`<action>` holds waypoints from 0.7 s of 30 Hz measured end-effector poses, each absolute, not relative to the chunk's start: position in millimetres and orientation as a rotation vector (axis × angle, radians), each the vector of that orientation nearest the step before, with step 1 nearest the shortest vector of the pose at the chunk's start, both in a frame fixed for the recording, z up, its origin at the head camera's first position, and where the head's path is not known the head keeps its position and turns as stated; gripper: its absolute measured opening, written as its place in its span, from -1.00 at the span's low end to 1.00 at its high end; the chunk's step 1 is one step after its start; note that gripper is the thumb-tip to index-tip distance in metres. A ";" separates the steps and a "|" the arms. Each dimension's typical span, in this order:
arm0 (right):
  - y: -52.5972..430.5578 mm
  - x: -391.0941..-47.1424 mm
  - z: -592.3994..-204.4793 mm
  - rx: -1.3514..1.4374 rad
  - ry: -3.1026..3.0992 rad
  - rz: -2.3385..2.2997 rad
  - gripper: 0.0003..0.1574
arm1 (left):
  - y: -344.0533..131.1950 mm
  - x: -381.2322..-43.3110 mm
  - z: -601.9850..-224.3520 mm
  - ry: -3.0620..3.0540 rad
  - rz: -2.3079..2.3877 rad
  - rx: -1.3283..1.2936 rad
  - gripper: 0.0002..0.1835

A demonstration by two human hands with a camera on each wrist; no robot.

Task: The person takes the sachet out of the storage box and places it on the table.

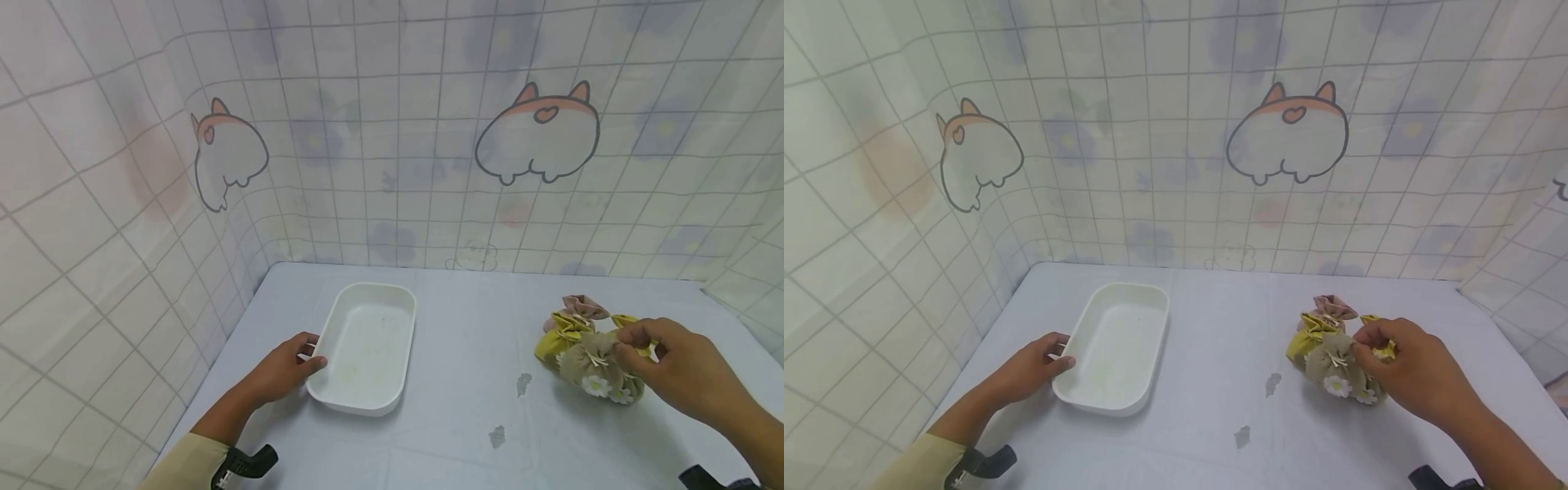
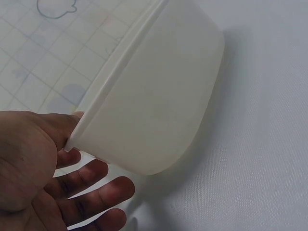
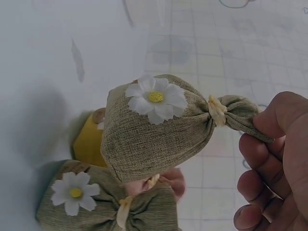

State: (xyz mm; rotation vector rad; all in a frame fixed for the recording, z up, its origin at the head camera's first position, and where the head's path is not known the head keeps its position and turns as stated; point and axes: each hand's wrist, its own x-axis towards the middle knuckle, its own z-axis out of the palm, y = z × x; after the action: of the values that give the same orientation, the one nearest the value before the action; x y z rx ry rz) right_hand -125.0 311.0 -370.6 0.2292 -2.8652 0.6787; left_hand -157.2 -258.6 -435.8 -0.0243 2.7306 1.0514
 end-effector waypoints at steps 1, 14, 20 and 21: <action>310.8 -124.7 -372.0 0.235 -2.873 0.686 -0.81 | -258.7 -157.6 -436.4 2.731 1.052 -0.024 -0.43; 310.7 -123.0 -388.1 0.234 -2.940 0.784 -0.82 | -259.7 -159.6 -440.2 2.732 1.060 -0.028 -0.44; 308.6 -122.8 -393.2 0.268 -2.905 0.754 -0.87 | -260.0 -160.3 -440.6 2.736 1.059 -0.025 -0.45; 308.6 -122.8 -393.6 0.273 -2.909 0.748 -0.87 | -260.0 -160.3 -440.7 2.737 1.056 -0.024 -0.45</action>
State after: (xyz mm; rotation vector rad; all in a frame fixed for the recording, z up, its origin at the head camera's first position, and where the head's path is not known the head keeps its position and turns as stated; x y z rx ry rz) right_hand -122.8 308.6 -393.6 0.2734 -2.9090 0.7484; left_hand -160.3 -260.0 -440.7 -0.0245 2.7366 1.0561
